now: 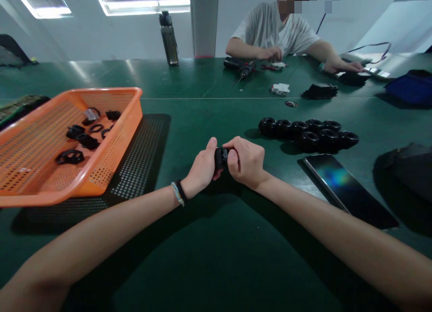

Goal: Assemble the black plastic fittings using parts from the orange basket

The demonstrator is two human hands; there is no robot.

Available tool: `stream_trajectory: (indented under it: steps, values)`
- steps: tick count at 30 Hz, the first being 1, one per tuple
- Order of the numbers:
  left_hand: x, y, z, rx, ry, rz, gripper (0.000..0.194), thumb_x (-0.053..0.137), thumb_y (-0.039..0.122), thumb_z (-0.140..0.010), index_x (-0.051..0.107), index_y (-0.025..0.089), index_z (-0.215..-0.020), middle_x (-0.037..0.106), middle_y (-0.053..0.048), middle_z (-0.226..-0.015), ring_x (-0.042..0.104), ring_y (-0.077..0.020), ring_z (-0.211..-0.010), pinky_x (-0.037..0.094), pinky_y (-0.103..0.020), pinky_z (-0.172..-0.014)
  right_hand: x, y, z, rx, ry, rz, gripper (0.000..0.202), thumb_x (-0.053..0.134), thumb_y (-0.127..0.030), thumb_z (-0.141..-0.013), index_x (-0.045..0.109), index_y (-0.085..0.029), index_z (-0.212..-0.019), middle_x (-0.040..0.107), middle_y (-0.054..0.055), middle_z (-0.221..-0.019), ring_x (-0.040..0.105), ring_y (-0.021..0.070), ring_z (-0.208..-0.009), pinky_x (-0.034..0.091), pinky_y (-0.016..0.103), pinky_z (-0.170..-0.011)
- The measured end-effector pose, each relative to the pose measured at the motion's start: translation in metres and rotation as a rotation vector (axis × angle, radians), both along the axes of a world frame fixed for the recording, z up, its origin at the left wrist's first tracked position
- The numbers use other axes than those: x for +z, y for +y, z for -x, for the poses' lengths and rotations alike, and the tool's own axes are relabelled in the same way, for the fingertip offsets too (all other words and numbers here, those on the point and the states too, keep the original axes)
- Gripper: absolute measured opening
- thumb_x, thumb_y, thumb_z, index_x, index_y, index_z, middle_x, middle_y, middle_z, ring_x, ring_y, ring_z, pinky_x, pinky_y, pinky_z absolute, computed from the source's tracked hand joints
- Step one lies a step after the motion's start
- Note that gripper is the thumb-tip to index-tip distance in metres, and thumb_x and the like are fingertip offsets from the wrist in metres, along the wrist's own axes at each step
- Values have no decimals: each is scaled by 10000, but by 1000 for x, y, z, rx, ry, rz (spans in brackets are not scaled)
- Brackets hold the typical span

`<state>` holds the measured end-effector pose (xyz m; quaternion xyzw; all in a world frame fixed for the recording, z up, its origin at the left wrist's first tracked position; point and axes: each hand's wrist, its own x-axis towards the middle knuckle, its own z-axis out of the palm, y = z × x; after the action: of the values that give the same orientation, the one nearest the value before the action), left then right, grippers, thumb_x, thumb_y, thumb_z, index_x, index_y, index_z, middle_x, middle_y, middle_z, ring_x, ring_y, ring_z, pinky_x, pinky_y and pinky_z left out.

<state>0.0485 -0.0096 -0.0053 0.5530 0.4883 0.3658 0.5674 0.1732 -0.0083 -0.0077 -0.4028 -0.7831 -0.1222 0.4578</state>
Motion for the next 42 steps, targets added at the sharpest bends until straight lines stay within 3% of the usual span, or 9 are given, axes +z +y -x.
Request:
stream_trajectory:
  steps: [2,7,16,23,29,33,37,40,42]
  values:
    - [-3,2,-1,69,36,-11,548,218,565,-897,408,181,-556,392,23,-419,404,-91,-361,299,-202,-360,1,-1,1,14,-17,23,242,293,-255,-835,496,-206,-713,575,26,-581,505,139,-501,374,273,-494]
    - [-12,1,2,221,134,-281,388,255,373,-913,500,180,-682,529,-14,-611,542,-148,-591,417,-237,-496,3,-5,8,15,89,170,202,279,-218,-821,479,-204,-796,531,-11,-538,493,129,-456,346,255,-468]
    - [0,-3,3,174,378,-510,389,210,270,-889,474,190,-616,488,-22,-548,494,-161,-559,366,-269,-562,7,-12,14,-64,250,395,112,280,-231,-766,370,-230,-702,409,-30,-523,363,123,-429,244,267,-462]
    - [4,-3,7,126,633,-749,435,174,266,-881,577,170,-752,541,-37,-594,492,-169,-564,316,-274,-550,10,-15,19,-88,447,598,127,263,-199,-752,348,-234,-664,400,-22,-551,374,135,-497,267,287,-521]
    - [3,0,3,94,465,-610,377,233,277,-888,525,174,-672,517,-15,-602,489,-144,-584,347,-247,-556,1,-9,12,-89,358,463,112,274,-193,-769,360,-230,-708,406,-32,-539,385,125,-461,260,270,-483]
    - [3,1,-2,100,222,-319,452,245,395,-912,473,172,-592,471,9,-501,458,-110,-466,341,-215,-465,-2,-4,1,-41,181,166,106,297,-181,-796,384,-221,-751,432,-40,-534,386,104,-421,270,250,-449]
    - [5,4,-6,23,136,-69,548,192,459,-928,386,184,-496,377,23,-354,386,-89,-330,307,-209,-384,-1,-3,-5,-6,30,-32,108,309,-169,-813,405,-212,-789,489,-27,-550,437,102,-448,315,238,-463]
    - [3,7,-6,72,134,-18,494,187,383,-934,371,188,-519,386,20,-386,413,-95,-344,319,-206,-375,-1,-6,-3,-26,14,0,125,295,-174,-825,413,-209,-810,512,-22,-556,455,103,-456,323,233,-461]
    - [-3,8,-5,115,162,-86,428,201,305,-922,402,184,-563,413,17,-438,451,-107,-392,337,-209,-387,-1,-9,0,-50,36,86,143,277,-180,-836,416,-212,-820,509,-28,-545,443,98,-438,305,228,-446]
